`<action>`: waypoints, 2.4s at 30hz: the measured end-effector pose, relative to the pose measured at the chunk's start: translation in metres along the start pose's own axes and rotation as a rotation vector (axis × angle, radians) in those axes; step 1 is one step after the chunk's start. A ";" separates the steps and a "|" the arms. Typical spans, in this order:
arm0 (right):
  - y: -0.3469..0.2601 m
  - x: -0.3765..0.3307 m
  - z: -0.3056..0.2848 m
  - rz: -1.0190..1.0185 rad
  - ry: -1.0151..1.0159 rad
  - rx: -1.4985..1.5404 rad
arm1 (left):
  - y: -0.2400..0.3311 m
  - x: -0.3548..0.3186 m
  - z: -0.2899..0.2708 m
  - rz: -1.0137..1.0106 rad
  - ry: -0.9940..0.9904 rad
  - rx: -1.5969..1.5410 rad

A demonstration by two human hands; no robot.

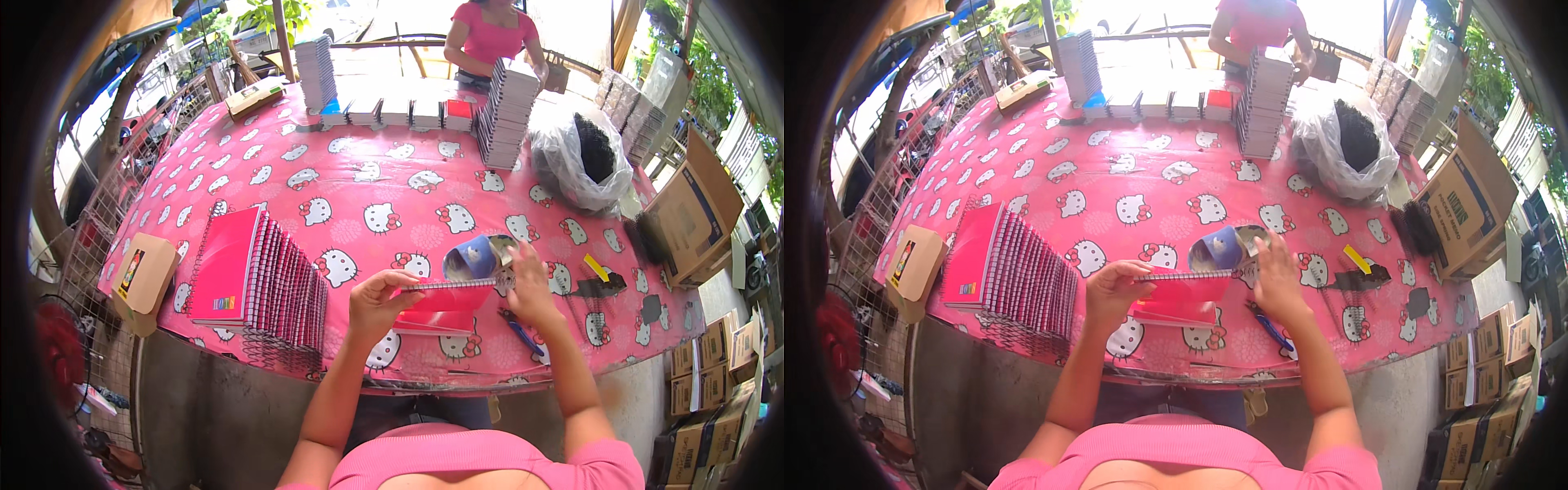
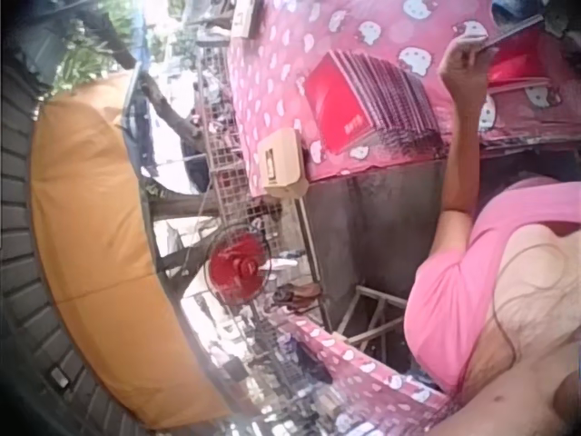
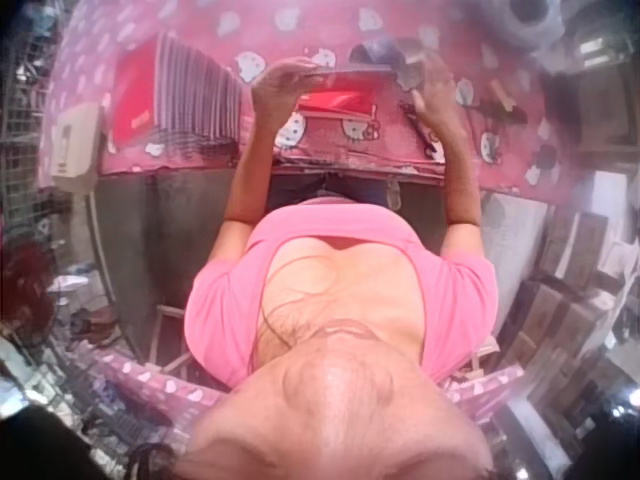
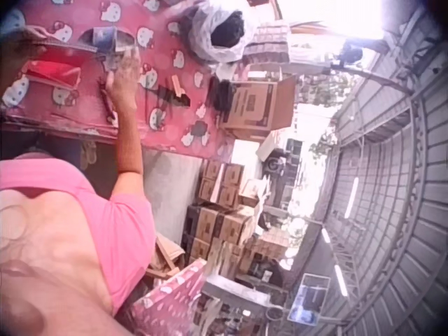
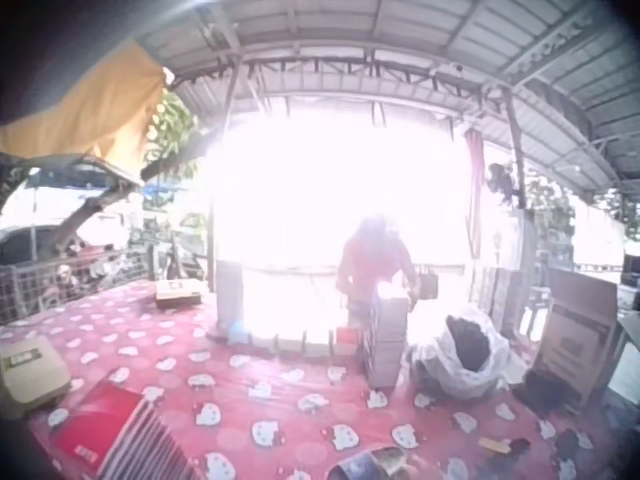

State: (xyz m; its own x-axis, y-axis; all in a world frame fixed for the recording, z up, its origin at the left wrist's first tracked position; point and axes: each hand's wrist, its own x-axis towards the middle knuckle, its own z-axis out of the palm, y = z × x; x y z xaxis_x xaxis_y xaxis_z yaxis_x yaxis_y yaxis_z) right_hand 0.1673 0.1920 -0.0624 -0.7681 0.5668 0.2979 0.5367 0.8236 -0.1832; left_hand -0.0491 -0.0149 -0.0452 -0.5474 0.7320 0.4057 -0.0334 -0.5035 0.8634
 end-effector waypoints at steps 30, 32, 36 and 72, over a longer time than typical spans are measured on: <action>-0.105 -0.067 -0.062 -0.153 0.137 0.390 | -0.010 -0.036 0.043 0.362 0.045 0.696; -0.104 -0.064 -0.065 -0.065 0.020 0.555 | -0.011 -0.035 0.045 0.389 0.044 0.704; -0.092 -0.064 -0.064 0.161 -0.244 0.965 | -0.014 -0.035 0.042 0.553 -0.027 0.766; -0.280 0.108 -0.088 -0.633 0.562 1.018 | 0.164 -0.034 -0.098 0.733 0.975 0.768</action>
State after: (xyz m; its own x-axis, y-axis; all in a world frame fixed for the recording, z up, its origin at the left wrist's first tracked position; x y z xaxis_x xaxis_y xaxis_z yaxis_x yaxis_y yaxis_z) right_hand -0.0354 0.0205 0.1031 -0.4067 0.1994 0.8916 -0.5483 0.7273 -0.4127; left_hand -0.1174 -0.1675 0.0531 -0.5966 -0.3361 0.7287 0.7790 -0.0244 0.6266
